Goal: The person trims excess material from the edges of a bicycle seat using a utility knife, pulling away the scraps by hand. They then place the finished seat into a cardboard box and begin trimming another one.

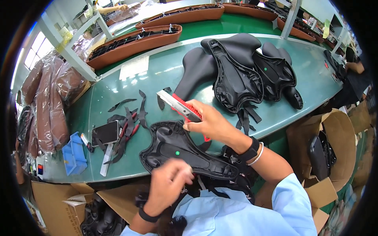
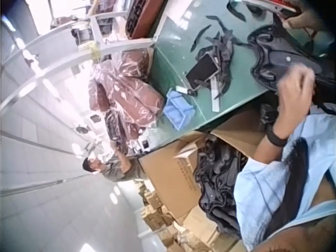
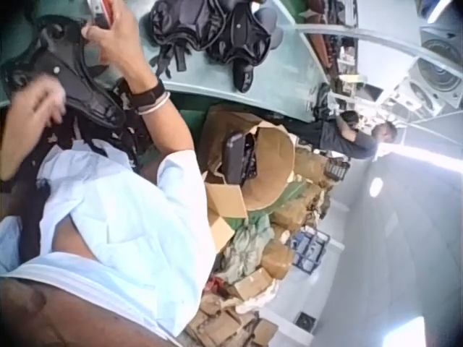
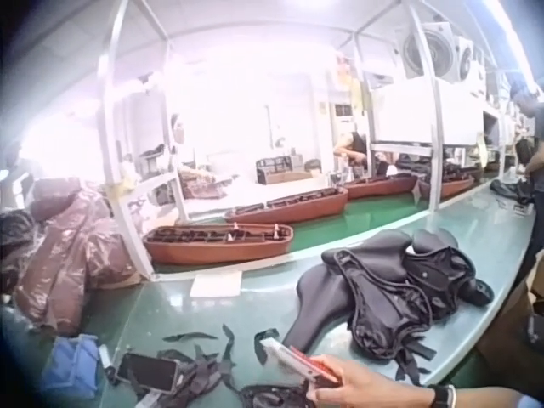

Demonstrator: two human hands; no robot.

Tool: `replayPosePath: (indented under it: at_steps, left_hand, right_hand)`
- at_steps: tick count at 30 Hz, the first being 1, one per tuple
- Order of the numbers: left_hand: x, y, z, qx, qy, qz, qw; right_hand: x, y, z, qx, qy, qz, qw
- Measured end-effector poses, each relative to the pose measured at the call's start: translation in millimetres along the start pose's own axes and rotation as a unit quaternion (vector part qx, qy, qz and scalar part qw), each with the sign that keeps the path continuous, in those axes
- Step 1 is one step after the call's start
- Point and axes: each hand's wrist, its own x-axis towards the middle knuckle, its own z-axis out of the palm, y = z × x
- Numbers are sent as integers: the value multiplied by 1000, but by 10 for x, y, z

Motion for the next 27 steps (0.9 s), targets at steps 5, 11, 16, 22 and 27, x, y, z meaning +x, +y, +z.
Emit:
replayPosePath:
  at_steps: [5, 11, 16, 22, 27]
  left_hand:
    - [876, 26, -224, 390, 209, 263, 857]
    - [891, -23, -307, 249, 206, 193, 926]
    - [871, 22, -272, 137, 238, 157, 948]
    - [841, -79, -547, -322, 283, 193, 883]
    - [294, -129, -752, 285, 117, 217, 926]
  right_hand:
    - [-48, -63, 99, -31, -22, -38, 999]
    - [-329, -15, -142, -263, 37, -163, 950]
    - [-556, -193, -46, -451, -59, -57, 889]
    - [-871, -173, 138, -418, -43, 25, 907]
    - [-1152, 19, -159, -116, 158, 81, 977]
